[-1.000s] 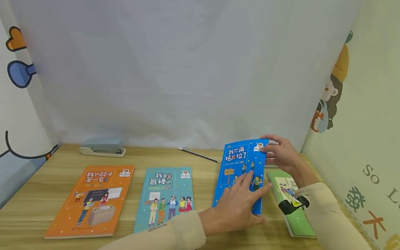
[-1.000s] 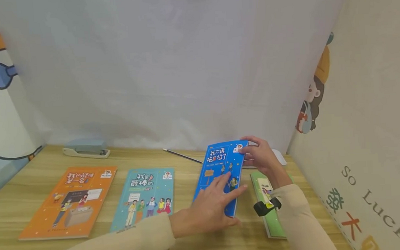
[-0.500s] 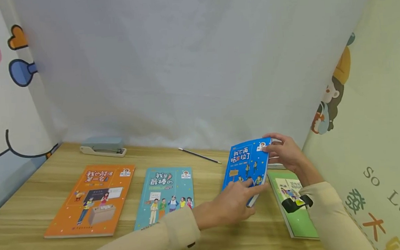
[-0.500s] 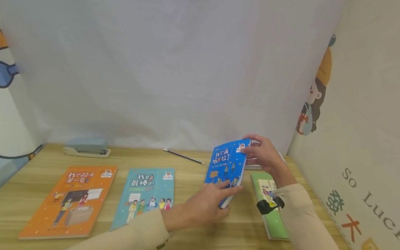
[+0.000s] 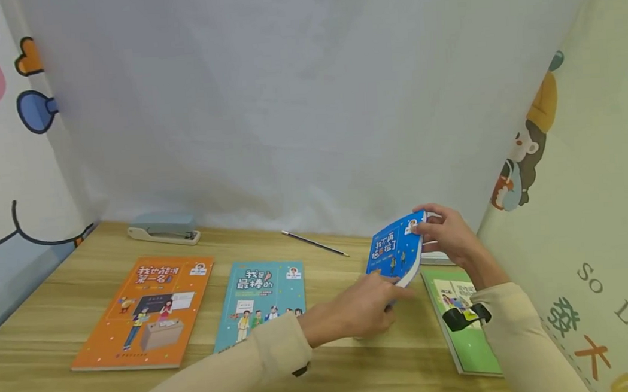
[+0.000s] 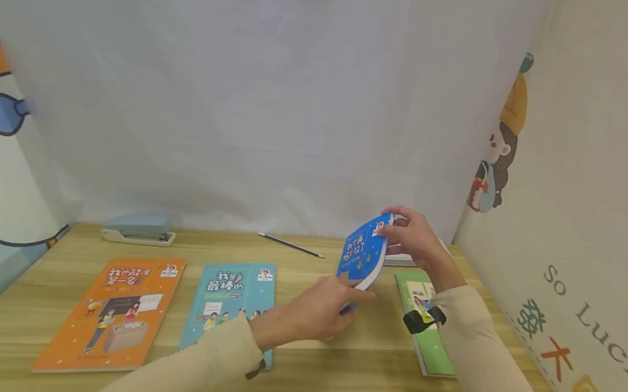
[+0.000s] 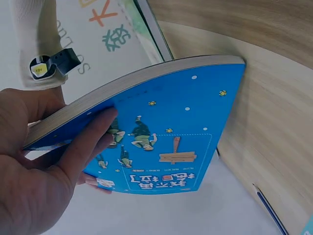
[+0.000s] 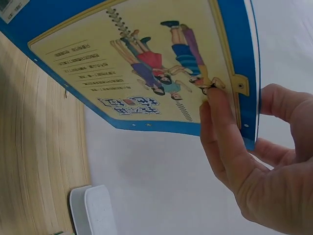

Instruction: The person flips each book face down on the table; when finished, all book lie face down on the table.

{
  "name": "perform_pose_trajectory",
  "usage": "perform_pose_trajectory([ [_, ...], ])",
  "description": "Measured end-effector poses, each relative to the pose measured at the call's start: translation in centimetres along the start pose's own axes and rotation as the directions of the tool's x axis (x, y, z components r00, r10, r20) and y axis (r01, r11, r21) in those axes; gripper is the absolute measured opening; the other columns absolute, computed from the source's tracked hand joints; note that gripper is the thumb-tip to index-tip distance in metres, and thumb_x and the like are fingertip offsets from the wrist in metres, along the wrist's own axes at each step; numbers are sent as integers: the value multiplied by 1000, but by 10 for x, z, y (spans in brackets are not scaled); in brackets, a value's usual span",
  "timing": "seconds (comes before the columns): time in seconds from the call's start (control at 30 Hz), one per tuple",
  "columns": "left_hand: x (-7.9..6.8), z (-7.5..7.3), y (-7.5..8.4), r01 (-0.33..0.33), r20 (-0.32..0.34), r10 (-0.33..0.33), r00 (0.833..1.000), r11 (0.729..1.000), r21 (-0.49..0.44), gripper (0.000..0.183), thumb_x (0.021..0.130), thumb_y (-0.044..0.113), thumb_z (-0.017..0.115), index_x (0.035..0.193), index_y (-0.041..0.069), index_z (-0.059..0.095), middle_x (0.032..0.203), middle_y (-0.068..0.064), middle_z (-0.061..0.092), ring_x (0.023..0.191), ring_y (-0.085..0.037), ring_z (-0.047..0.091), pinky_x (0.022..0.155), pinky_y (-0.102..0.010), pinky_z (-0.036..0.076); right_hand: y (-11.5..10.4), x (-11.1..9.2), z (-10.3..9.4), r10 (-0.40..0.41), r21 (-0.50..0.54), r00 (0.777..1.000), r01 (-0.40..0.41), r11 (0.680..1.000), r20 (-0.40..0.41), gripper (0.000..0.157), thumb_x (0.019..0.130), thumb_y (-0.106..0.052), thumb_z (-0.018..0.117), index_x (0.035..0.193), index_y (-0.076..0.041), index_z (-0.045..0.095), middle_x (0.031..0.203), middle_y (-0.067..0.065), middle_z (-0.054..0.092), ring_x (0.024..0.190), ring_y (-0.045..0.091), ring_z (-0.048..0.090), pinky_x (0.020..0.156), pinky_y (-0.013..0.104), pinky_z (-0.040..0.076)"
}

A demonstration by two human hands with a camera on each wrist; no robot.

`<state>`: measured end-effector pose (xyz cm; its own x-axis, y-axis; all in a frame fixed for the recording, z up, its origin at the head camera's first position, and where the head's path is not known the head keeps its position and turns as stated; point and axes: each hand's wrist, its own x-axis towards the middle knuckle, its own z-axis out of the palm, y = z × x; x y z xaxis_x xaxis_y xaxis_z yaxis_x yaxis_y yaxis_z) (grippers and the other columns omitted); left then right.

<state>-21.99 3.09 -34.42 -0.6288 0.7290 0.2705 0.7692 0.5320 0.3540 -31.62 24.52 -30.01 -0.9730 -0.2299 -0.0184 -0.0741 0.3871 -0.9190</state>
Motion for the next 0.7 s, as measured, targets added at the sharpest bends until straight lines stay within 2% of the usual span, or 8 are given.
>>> perform_pose_trajectory([
  [0.13,-1,1,-1,8,-16,-9,1000,999,-31,45,89,-5,60,131,11,67,93,-4,71,49,-3,33,47,-13,27,-1,1,0,-9,-38,1000,8,999,-1,53,99,-11,57,146,1,37,115,21,62,76,11,73,71,33,62],
  [0.2,-1,0,-1,1,-18,-2,1000,999,-41,43,90,-5,59,130,9,67,85,-3,67,50,-3,35,46,-12,27,-1,1,1,-10,-47,1000,10,999,0,53,100,-11,56,147,1,36,119,25,59,76,11,72,71,33,62],
  [0.27,-1,0,-1,0,-20,0,1000,999,-45,44,90,-7,59,130,9,67,84,-3,66,52,-3,38,46,-12,28,-2,1,1,-11,-55,1000,11,998,0,53,100,-12,56,148,1,35,121,26,58,77,11,72,72,34,62],
  [0.33,-1,-1,-1,6,-22,-7,1000,998,-56,44,90,-8,58,130,8,66,88,-4,68,56,-4,42,48,-12,32,-2,0,1,-13,-61,1000,13,998,1,54,100,-12,55,148,1,34,120,26,57,77,11,72,72,34,62],
  [0.5,-5,2,2,50,-58,-55,997,995,-89,46,89,-10,59,131,10,66,116,-9,73,70,-6,55,54,-10,41,-3,0,3,-8,-65,1000,8,998,4,56,101,-14,55,149,-1,32,116,21,57,78,12,71,71,34,62],
  [0.6,-7,5,4,59,-105,-71,992,992,-115,48,87,-12,59,129,9,66,119,-11,72,73,-7,57,54,-9,42,-4,1,4,-13,-73,1000,13,997,4,56,101,-16,55,150,-2,31,116,20,55,80,12,70,70,35,62],
  [0.7,-9,8,4,54,-159,-78,984,986,-155,50,87,-14,56,130,8,66,118,-14,72,68,-6,54,49,-9,38,-6,2,6,-16,-74,1000,16,997,0,59,102,-19,55,151,-3,28,119,21,51,83,14,68,70,35,62],
])
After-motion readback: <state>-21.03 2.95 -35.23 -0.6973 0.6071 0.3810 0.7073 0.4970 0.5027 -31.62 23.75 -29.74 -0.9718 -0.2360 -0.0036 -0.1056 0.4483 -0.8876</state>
